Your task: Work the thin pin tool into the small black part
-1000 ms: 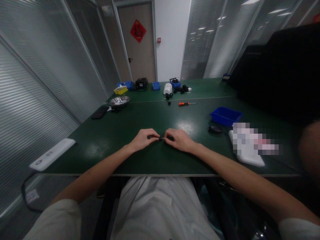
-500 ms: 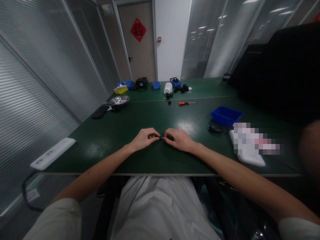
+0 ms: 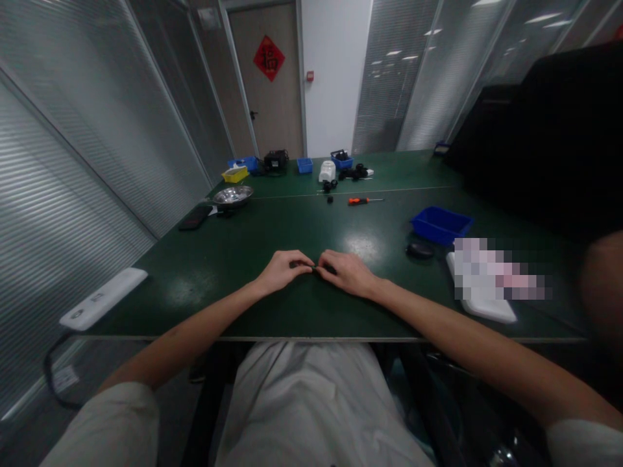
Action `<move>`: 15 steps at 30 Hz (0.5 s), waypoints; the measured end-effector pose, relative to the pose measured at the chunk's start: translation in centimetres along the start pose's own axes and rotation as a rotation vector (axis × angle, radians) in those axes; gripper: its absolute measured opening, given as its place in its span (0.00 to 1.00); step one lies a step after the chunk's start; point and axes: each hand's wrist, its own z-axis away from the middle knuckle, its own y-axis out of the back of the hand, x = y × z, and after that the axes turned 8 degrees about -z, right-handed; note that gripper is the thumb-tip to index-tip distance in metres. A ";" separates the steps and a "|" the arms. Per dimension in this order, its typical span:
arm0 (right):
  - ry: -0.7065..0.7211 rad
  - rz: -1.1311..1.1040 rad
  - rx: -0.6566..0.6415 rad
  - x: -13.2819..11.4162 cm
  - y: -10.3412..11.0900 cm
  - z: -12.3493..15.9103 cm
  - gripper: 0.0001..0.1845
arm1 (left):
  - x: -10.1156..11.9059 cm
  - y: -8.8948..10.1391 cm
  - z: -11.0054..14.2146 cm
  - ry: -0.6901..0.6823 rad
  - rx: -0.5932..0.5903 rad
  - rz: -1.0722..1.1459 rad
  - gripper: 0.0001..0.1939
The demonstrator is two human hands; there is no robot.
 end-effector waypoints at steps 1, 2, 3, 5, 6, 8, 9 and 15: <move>0.001 0.005 -0.004 0.0 0.0 0.0 0.08 | 0.0 0.0 0.0 0.008 0.003 0.006 0.08; 0.001 0.010 -0.008 0.1 -0.1 0.0 0.08 | 0.0 0.0 0.0 0.017 0.004 0.012 0.08; 0.000 0.014 -0.013 0.1 -0.1 0.0 0.08 | 0.0 0.0 0.0 0.024 0.002 0.020 0.08; -0.006 0.018 -0.021 0.1 -0.2 0.0 0.08 | -0.1 -0.1 0.0 0.036 0.002 0.035 0.08; -0.010 0.019 -0.024 0.1 -0.2 0.0 0.08 | -0.2 -0.1 0.0 0.041 0.002 0.041 0.08; -0.016 0.020 -0.029 0.1 -0.1 0.0 0.08 | -0.4 -0.2 0.0 0.053 0.002 0.055 0.09; -0.020 0.022 -0.032 0.0 -0.1 0.0 0.08 | -0.5 -0.2 0.0 0.060 0.001 0.064 0.09; -0.062 0.052 -0.065 -0.5 0.3 0.0 0.09 | -1.0 -0.7 -0.1 0.121 -0.006 0.165 0.11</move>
